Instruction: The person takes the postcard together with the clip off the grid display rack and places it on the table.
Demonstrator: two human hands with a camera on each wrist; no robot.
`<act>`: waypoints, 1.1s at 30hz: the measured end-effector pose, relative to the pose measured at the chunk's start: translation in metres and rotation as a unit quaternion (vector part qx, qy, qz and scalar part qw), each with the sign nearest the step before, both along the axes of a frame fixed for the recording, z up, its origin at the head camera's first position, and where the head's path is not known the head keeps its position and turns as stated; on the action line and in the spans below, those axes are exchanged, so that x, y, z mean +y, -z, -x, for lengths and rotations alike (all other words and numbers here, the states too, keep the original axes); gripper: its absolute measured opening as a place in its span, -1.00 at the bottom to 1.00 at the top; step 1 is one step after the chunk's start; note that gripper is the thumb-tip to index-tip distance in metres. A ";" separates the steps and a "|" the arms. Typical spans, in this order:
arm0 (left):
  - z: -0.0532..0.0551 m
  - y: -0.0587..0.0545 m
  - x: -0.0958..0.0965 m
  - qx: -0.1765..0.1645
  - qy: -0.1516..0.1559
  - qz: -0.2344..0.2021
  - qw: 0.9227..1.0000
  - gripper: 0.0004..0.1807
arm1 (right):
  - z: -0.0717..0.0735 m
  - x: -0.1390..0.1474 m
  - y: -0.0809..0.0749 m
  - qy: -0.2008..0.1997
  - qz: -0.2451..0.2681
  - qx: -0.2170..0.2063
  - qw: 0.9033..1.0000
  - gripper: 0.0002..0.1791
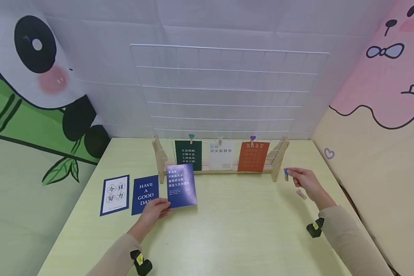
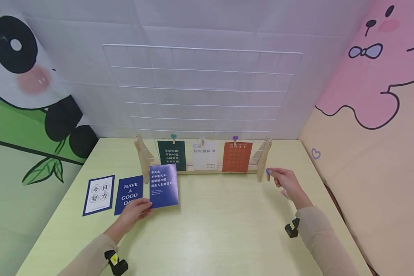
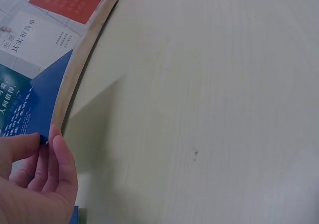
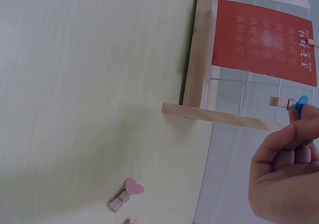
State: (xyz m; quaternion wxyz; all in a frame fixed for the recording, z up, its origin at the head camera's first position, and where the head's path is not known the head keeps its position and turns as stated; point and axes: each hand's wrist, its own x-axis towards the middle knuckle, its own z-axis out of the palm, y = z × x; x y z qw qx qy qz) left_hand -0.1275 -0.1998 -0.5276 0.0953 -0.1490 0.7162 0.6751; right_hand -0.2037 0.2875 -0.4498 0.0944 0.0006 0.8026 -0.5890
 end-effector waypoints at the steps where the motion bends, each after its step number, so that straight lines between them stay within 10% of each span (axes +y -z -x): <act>1: -0.001 0.001 -0.001 -0.001 -0.001 0.000 1.000 -0.77 | 0.000 0.001 0.002 0.000 -0.004 -0.002 1.000 -0.47; 33: -0.007 0.014 -0.024 -0.050 -0.016 0.003 0.999 -0.69 | -0.004 0.027 0.051 0.019 -0.087 -0.066 0.994 -0.53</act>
